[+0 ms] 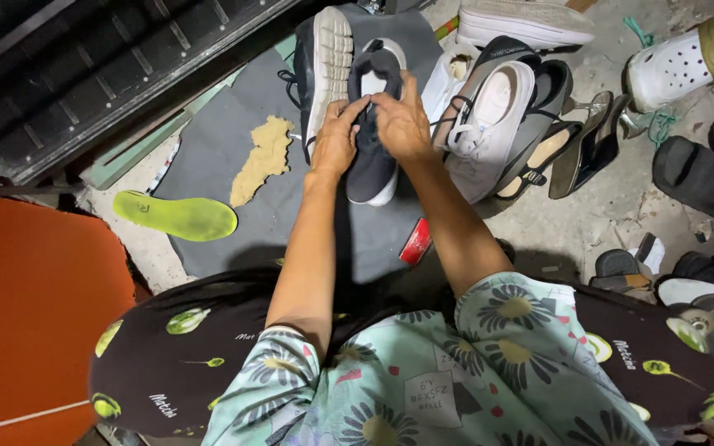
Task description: Cleaning a black shoe with a brush and tying the laces while sitting on the floor.
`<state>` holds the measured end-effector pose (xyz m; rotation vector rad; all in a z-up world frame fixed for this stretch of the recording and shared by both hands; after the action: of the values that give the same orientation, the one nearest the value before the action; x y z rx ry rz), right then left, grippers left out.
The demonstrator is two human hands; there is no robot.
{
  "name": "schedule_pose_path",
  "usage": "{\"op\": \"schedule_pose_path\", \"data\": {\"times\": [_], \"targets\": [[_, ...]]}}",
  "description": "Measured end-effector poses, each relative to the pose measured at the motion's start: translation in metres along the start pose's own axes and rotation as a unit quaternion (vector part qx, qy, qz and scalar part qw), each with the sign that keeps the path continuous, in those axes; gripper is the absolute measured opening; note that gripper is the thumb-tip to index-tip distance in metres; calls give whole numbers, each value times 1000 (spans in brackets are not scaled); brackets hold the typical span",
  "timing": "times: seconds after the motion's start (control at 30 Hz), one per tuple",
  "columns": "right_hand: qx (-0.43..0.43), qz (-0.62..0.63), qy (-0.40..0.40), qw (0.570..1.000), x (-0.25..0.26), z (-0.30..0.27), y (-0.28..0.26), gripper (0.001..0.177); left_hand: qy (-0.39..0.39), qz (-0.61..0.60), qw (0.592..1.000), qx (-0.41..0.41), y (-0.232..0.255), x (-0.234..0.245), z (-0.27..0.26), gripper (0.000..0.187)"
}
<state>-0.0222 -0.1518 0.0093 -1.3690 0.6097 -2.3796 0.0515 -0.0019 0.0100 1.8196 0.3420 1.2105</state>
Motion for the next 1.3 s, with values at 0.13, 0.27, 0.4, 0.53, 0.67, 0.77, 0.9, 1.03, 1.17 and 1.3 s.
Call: {"op": "schedule_pose_path", "data": {"times": [0.13,0.27,0.4,0.53,0.67,0.77,0.9,1.03,1.17,1.3], "targets": [[-16,16,-82,996,15,13,-9,29,-1,12,1000,2,0,7,4,49],[-15,95,-75,993,17,9,8,20,-14,1,1000,11,5,20,3,36],[7,123,-60,991,0,-8,60,16,-22,4,999,27,0,26,6,29],[-18,179,-50,982,9,-8,55,14,-14,-4,999,32,-15,25,8,27],[-75,213,-63,972,20,2,32,20,-9,1,1000,15,-1,28,7,30],[-115,231,-75,963,22,0,18,29,-21,-4,1000,-14,8,31,7,35],[-80,232,-67,967,33,0,-6,60,-44,-11,999,-27,9,26,5,47],[-5,150,-83,985,29,-8,-14,73,-29,-2,999,-20,-13,9,6,44],[-31,119,-44,991,34,-8,-17,68,22,-21,1000,-6,1,10,-2,33],[6,70,62,996,58,0,-28,57,56,-80,994,57,2,2,-10,27]]}}
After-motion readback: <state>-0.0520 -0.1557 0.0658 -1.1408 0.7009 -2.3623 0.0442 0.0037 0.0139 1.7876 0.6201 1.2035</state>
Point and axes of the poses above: each hand's wrist, its own z-axis towards the middle knuckle, its own x-axis out of the back of the hand, y = z × x, the point moved 3 cm from there along z, towards the middle knuckle, and after that the axes turned 15 degrees about x, right-handed, at the moved point
